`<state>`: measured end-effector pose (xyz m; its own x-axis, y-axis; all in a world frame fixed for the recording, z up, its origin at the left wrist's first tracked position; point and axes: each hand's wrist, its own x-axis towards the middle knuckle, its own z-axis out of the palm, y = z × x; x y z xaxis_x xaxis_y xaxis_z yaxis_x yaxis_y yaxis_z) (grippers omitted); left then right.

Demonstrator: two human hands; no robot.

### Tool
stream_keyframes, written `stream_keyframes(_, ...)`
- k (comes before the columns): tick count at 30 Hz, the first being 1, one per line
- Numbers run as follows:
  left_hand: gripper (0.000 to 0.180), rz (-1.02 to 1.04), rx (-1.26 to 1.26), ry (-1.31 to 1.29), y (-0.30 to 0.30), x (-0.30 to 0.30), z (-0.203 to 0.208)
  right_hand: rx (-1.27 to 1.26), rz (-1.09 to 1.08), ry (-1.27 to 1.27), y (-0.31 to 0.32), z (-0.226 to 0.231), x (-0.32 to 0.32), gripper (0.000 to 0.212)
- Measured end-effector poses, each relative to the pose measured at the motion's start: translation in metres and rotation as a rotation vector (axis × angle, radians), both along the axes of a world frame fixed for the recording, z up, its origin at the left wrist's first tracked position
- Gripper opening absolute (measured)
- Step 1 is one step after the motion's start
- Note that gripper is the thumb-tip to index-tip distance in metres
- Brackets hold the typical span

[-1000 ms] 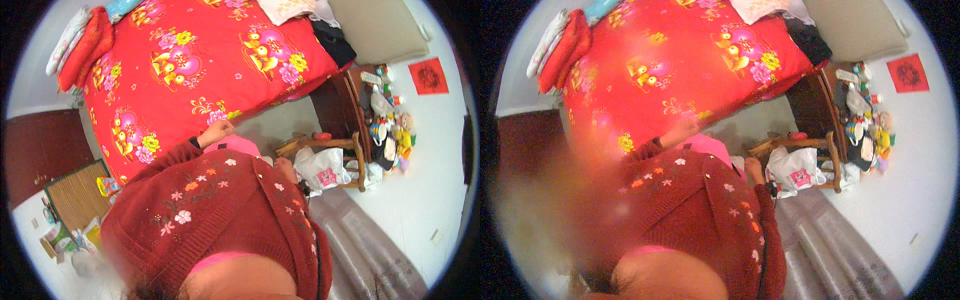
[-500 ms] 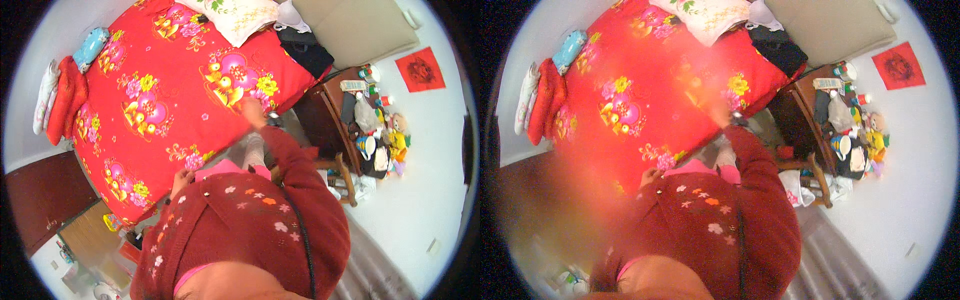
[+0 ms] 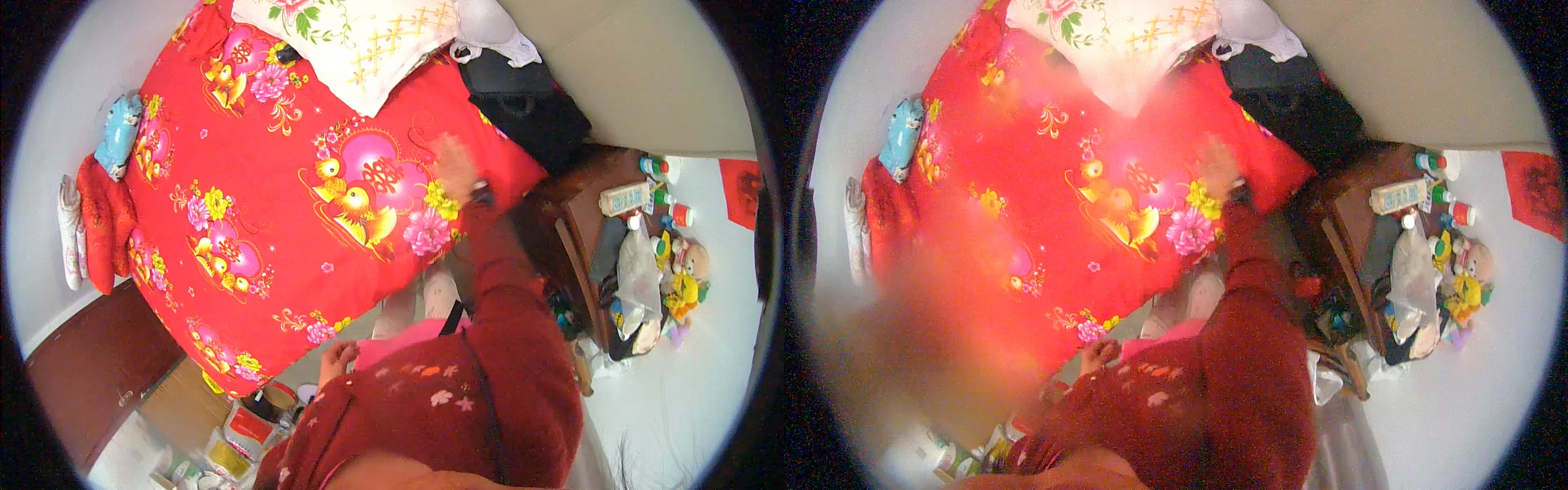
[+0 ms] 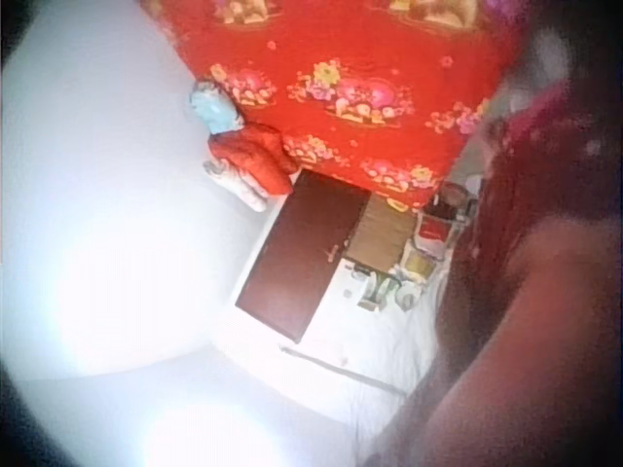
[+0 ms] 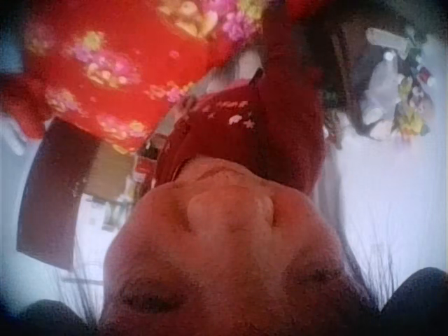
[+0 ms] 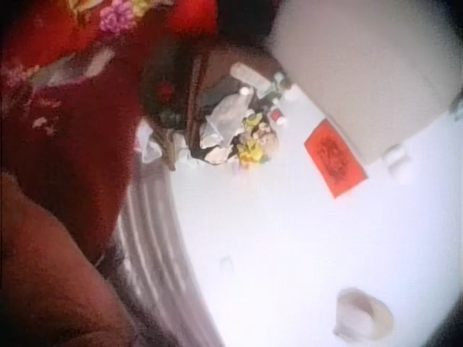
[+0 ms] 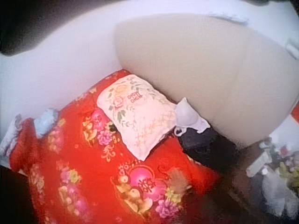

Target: The person enters a bedroom and organizes items on a bed with a red floral cover. They handle white plastic bags, a black garment, and a patterned pillow, moving them between the bed and a nearby wooden chair. The person smooths the bedspread and adjusts the pillow before the clip ends.

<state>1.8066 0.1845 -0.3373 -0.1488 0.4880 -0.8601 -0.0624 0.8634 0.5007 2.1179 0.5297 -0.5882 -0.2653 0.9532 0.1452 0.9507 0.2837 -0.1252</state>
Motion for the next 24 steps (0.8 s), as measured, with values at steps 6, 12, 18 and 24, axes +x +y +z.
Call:
stream_keyframes(6,0.023,-0.098,0.135,0.000,0.039,-0.033,-0.009,-0.185,-0.473,-0.131,-0.007,0.090,0.106,0.044)
stream_keyframes(12,0.018,-0.012,0.292,-0.050,0.093,-0.046,0.018,0.099,-0.259,0.296,0.096,0.165,0.100,0.036)
stream_keyframes(18,0.023,-0.013,0.273,0.055,0.121,-0.018,0.031,0.235,-0.358,0.298,0.249,0.179,0.106,0.056)
stream_keyframes(24,0.019,0.051,0.146,0.032,0.157,0.053,0.034,0.011,-0.439,0.340,0.337,0.143,0.109,0.049)
